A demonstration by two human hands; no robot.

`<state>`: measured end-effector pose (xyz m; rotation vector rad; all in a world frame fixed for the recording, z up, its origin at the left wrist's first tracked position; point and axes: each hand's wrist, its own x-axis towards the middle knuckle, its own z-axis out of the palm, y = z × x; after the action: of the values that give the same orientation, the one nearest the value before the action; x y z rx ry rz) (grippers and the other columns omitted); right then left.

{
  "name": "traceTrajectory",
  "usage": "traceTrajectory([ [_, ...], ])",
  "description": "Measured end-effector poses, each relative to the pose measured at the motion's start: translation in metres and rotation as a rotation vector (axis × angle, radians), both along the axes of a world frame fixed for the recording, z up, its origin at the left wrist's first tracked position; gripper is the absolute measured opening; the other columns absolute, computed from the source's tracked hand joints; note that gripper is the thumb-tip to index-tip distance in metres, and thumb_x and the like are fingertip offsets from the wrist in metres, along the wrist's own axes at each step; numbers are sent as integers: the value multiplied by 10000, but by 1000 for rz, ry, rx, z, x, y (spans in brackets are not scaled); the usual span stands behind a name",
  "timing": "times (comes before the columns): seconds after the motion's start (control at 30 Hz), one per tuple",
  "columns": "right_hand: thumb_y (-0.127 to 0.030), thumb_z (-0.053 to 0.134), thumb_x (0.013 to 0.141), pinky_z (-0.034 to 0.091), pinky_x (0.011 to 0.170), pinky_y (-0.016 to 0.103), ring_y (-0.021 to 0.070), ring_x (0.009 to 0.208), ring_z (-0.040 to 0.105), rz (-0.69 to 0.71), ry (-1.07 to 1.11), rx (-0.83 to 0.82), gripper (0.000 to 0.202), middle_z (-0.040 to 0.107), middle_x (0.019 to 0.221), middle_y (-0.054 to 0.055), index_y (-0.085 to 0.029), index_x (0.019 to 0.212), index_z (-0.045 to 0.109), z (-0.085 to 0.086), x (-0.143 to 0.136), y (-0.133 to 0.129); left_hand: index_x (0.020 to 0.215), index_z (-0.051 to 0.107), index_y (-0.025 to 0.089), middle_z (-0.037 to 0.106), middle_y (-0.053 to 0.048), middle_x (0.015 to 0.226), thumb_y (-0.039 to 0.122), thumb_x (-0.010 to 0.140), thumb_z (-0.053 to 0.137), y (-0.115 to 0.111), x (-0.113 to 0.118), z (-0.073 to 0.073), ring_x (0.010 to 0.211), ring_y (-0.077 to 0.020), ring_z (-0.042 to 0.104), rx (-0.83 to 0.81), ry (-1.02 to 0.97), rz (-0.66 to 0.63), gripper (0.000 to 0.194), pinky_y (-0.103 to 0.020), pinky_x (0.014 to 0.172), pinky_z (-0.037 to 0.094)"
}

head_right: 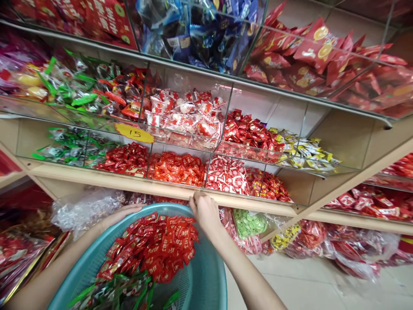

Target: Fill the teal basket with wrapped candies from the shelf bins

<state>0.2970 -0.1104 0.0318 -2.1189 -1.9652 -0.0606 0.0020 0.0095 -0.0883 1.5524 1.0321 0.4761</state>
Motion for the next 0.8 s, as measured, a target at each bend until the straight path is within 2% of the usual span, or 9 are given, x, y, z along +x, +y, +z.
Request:
traceTrajectory([
  [0.1,-242,380,920,339,633,226,141,765,594,56,25,76,198,629,853,49,-179,869,561,14,-1,26,1145,635,187,568,-55,1294,454,721,592,1,-1,-3,1240,-249,470,-82,-62,17,502,-341,1088,305],
  [0.17,-203,379,904,363,651,228,147,789,592,61,8,94,180,613,928,64,-175,941,553,17,-4,45,1144,635,185,563,-54,1299,457,714,605,0,-2,-4,1242,-250,469,-99,-73,30,509,-343,1084,315],
  [0.4,-133,324,871,444,676,290,191,861,624,-84,-96,33,380,493,1220,108,-219,1218,454,11,-11,105,1093,669,216,621,-32,1224,451,682,640,1,-2,-2,1211,-258,501,-131,-90,59,474,-327,1054,363],
  [0.57,-77,292,857,453,744,311,200,932,618,-29,-110,-68,498,479,1271,93,-283,1293,414,9,-6,112,1070,682,212,600,-35,1248,447,674,650,-3,-2,2,1222,-272,489,-126,-101,90,462,-345,1045,380],
  [0.8,-78,280,871,451,765,333,219,950,610,-72,-110,-59,425,521,1176,107,-243,1211,474,9,-7,106,1040,691,203,644,-39,1190,449,643,660,-9,2,13,1198,-268,511,-150,-115,105,468,-342,1040,380],
])
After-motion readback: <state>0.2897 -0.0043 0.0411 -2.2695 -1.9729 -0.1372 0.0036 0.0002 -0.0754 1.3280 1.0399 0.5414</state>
